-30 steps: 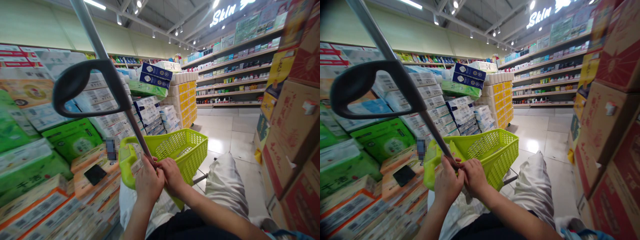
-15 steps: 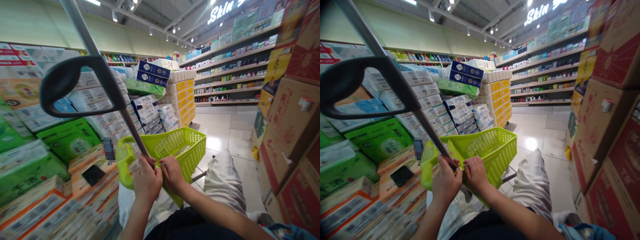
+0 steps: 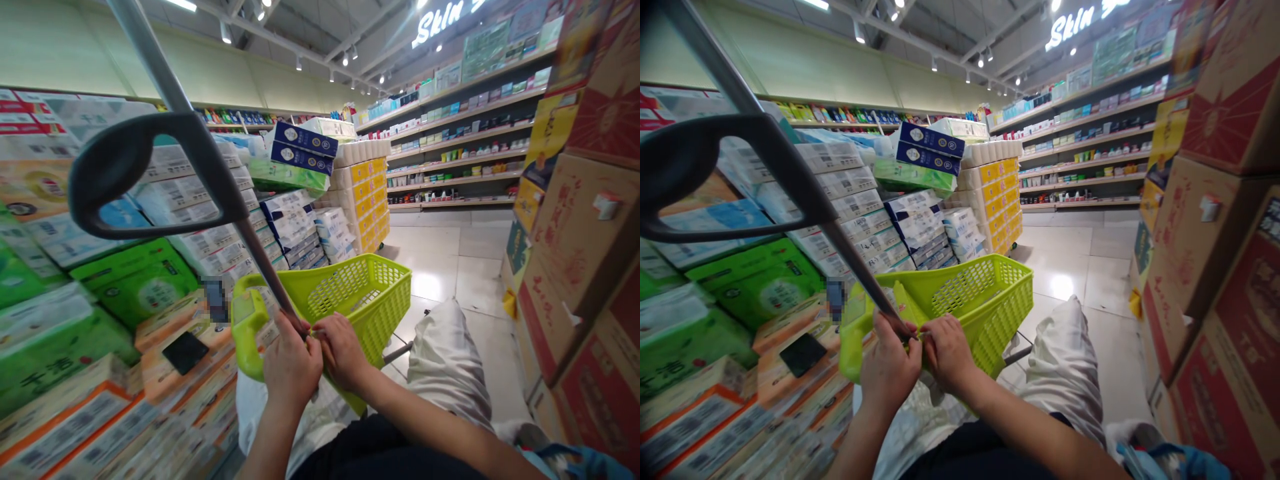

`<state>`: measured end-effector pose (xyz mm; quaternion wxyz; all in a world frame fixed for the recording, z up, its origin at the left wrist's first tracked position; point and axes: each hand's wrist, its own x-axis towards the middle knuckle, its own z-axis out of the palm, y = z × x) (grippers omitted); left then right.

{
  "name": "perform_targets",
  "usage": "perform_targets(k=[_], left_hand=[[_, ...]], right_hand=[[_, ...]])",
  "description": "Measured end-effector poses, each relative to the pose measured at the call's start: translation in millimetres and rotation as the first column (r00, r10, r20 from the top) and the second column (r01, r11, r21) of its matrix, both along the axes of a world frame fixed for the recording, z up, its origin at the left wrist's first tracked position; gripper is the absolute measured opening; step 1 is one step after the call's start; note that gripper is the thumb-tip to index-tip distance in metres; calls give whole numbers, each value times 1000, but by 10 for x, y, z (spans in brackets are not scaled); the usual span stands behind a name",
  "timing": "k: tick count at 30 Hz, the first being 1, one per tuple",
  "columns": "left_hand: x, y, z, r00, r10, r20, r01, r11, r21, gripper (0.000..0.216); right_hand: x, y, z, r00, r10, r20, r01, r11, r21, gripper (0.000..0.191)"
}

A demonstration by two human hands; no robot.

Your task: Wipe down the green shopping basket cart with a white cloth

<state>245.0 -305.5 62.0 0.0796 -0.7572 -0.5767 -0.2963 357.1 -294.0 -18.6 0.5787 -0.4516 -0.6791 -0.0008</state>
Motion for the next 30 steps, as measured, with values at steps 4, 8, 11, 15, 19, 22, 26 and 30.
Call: perform_targets(k=[4,8,11,15,19,22,26,30], left_hand=[[-30,-5,0,1000,-18,-17,18,1000,-10,75],[-29,19,-37,1000,-5,-28,6,999,33,76],[-16,32,-50,1000,10,-25,-8,998,60,79],[-22,31,-52,999,18,-44,-16,998,61,79],[-25,24,-70,998,50,-45,-46,996,80,79],[-8,21,-80,998,46,-33,-43,994,97,76],[-5,18,-72,999,38,3,-38,994,105,78],[-28,-2,-50,1000,4,17,-5,997,72,76]], right_hand=[[159,75,-93,997,-71,-22,70,997,-16,21],[208,139,-154,975,-196,-108,189,980,-70,22],[87,95,-110,989,-121,-86,118,992,-42,20],[48,43,-74,1000,-21,-21,21,1000,-7,20],[176,96,-129,996,-85,-32,85,996,-11,22],[159,119,-138,979,-177,-98,174,984,-42,23],[39,70,-94,991,-103,-87,101,995,-26,21],[111,61,-104,998,-45,-53,44,999,-4,21]])
